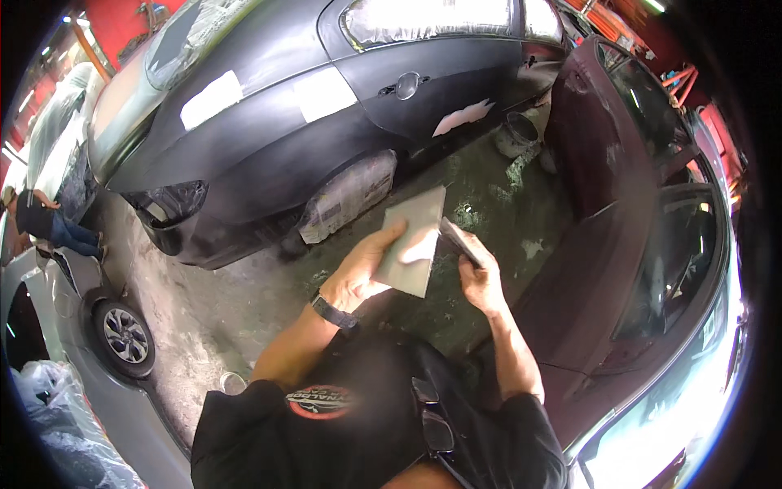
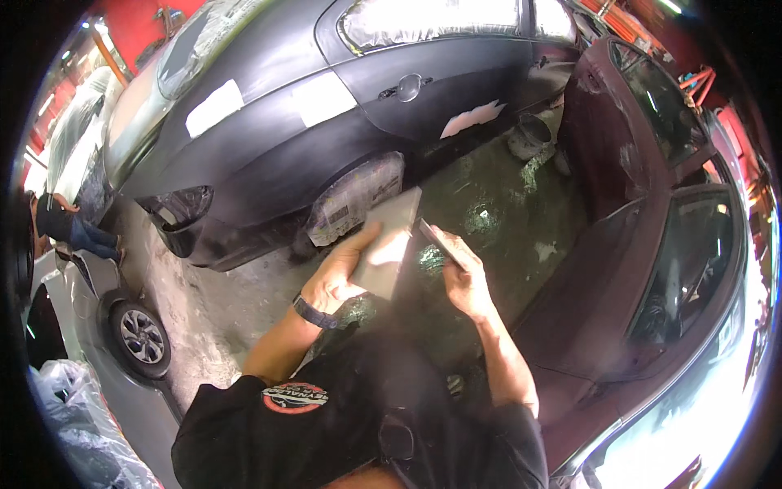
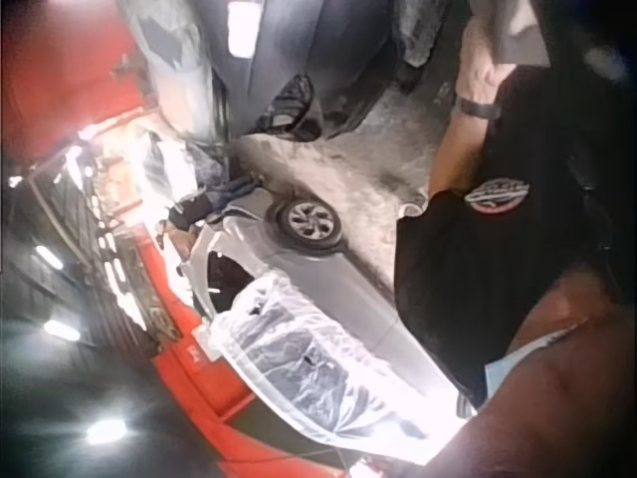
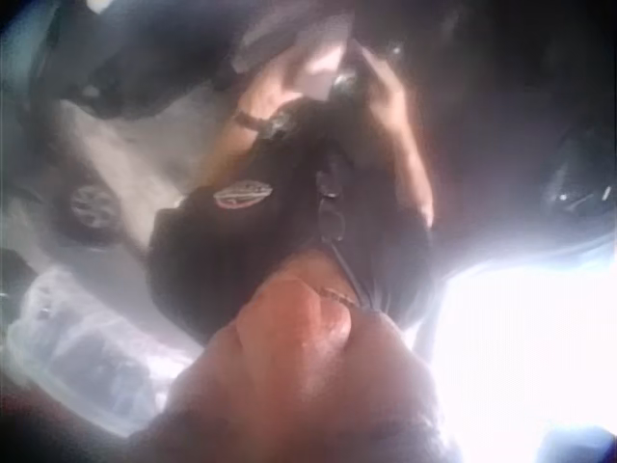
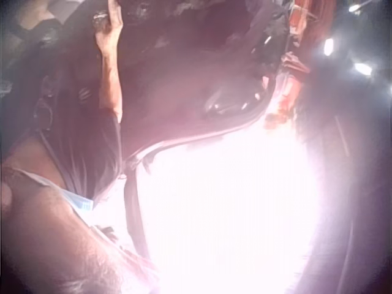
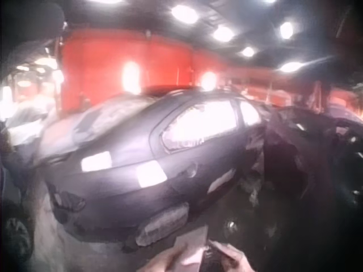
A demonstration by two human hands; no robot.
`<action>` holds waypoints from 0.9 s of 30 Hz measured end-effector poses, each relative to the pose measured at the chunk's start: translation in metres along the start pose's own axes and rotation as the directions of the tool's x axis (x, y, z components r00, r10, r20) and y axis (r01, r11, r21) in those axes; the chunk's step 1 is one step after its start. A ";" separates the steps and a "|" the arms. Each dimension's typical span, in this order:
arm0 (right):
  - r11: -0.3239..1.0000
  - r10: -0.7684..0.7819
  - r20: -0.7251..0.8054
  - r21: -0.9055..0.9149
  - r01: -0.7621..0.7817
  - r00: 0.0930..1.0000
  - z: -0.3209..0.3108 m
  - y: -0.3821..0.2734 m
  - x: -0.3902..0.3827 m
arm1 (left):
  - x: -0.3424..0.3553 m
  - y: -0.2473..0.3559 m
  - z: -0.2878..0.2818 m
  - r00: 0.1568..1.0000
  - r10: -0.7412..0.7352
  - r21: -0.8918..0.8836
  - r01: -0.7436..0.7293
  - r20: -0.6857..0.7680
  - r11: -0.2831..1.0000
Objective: The person mixes a substance in a bucket using a sanding block, then applies it to a sanding sheet. They proceed to sand the rear quarter panel of a car, smoothing the surface with the sanding sheet.
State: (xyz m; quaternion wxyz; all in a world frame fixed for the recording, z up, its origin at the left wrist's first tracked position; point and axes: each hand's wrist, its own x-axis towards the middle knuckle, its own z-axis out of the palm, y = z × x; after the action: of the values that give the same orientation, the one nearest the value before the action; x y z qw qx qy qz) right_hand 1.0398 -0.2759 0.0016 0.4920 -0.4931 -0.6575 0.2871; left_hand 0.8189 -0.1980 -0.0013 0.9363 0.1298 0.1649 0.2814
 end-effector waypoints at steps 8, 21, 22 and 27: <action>0.812 -0.323 0.153 -0.463 0.356 0.934 -0.024 -0.063 0.033 | -0.015 0.005 0.020 0.927 0.342 0.548 -0.207 -0.155 0.811; 0.729 -0.337 0.599 -0.322 0.604 0.726 0.037 -0.049 0.051 | -0.048 0.067 -0.003 0.511 0.780 0.576 -0.536 -0.361 0.617; 0.809 -0.361 0.532 -0.229 0.541 0.766 0.036 -0.052 0.056 | -0.054 0.080 0.011 0.508 0.766 0.479 -0.598 -0.394 0.642; 0.819 -0.563 0.116 0.209 0.534 0.818 0.099 -0.101 0.092 | -0.068 0.093 -0.030 0.884 0.457 -0.122 -0.467 -0.104 0.876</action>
State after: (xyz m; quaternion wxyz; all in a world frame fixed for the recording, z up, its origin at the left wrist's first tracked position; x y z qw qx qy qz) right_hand 0.9083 -0.2148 0.0872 0.5347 -0.2123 -0.7854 0.2284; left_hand 0.7086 -0.1571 0.0187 0.8424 0.0874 0.1423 0.5123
